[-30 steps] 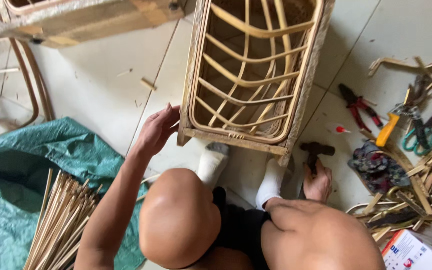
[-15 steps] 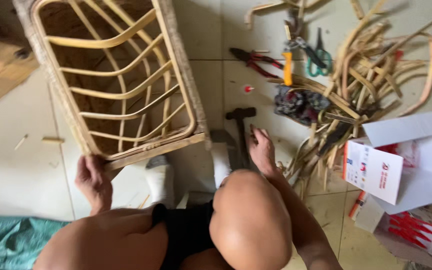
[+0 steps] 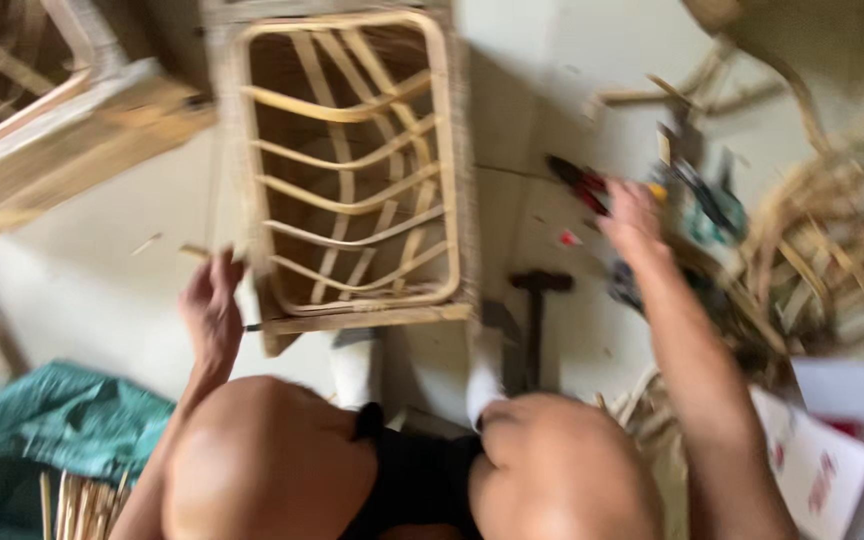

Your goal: The person weaves a rectangular basket by inserting thin wooden strips into a frame, tapping them into place with a hammer, and applying glue to the joints. The person works on the basket's sides and corners, securing the strips and ensuring the structure is stable.

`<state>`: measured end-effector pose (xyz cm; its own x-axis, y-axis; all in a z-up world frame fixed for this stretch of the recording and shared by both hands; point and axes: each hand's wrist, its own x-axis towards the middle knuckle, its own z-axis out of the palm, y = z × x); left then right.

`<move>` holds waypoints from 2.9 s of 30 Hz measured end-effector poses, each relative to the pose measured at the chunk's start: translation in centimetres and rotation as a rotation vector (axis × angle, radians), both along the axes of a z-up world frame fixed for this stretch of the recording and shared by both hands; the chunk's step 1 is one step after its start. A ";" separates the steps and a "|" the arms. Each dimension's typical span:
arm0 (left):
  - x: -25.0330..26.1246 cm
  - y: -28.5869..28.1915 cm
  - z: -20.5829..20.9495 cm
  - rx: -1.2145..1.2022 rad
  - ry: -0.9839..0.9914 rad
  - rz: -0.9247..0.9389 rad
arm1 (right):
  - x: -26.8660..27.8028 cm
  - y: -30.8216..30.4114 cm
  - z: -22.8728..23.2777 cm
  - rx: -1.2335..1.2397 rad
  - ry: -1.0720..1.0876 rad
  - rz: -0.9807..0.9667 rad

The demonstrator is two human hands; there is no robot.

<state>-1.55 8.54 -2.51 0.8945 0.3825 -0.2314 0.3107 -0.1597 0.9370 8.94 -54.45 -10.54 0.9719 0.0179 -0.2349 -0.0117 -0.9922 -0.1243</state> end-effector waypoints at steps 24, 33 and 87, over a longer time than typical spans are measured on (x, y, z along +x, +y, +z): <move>27.9 -4.6 -5.1 0.527 -0.266 0.022 | 5.7 13.1 17.6 1.281 0.390 -0.597; 27.4 -5.3 -2.7 0.424 -0.233 0.046 | 13.6 35.5 22.9 0.986 0.981 -0.332; 26.6 -5.7 -3.1 0.426 -0.256 0.037 | 16.9 40.8 23.1 0.924 0.992 -0.520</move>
